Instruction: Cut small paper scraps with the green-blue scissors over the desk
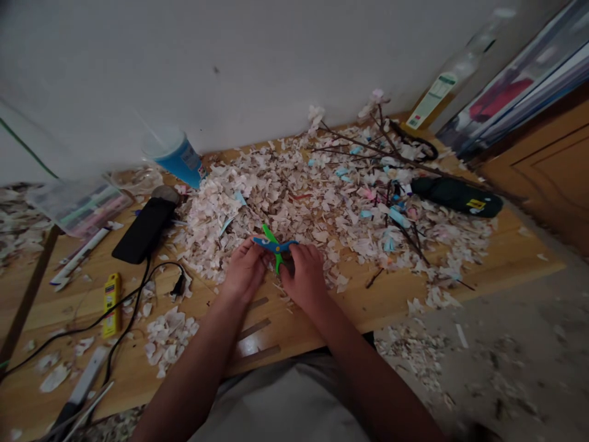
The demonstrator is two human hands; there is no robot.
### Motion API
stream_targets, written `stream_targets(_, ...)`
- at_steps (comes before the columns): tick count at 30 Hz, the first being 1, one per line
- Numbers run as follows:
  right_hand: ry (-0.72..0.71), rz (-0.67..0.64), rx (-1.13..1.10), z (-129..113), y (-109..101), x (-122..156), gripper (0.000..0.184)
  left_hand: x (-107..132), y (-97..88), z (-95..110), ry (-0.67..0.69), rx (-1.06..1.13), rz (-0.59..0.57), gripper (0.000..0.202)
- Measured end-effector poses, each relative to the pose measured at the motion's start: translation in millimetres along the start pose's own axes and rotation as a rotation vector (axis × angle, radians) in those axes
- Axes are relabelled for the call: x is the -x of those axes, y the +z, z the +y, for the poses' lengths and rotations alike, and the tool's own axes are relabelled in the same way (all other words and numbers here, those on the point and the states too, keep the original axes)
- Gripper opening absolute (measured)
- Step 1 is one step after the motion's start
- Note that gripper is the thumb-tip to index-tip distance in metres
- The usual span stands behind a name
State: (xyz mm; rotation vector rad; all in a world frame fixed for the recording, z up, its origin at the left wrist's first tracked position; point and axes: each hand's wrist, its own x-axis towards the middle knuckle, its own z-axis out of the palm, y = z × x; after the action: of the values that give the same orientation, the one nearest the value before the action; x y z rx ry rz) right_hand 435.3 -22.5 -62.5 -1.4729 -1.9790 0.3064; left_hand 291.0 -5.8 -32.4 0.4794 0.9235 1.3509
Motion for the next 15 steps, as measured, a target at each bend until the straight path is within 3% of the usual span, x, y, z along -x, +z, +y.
stream_targets(3,0.002,-0.002,0.002,-0.8,-0.4,-0.1,0.032,0.0,0.0,-2.8,0.033,-0.018,0.012,0.029)
stream_targets(6,0.012,-0.005,-0.011,-0.9,-0.7,-0.3,0.032,-1.1,-4.3,-1.0,0.098,-0.184,-0.006,0.027)
stream_targets(15,0.013,-0.044,0.002,-0.2,-1.4,-0.4,0.032,-5.3,-12.5,16.5,0.177,-0.482,-0.056,0.015)
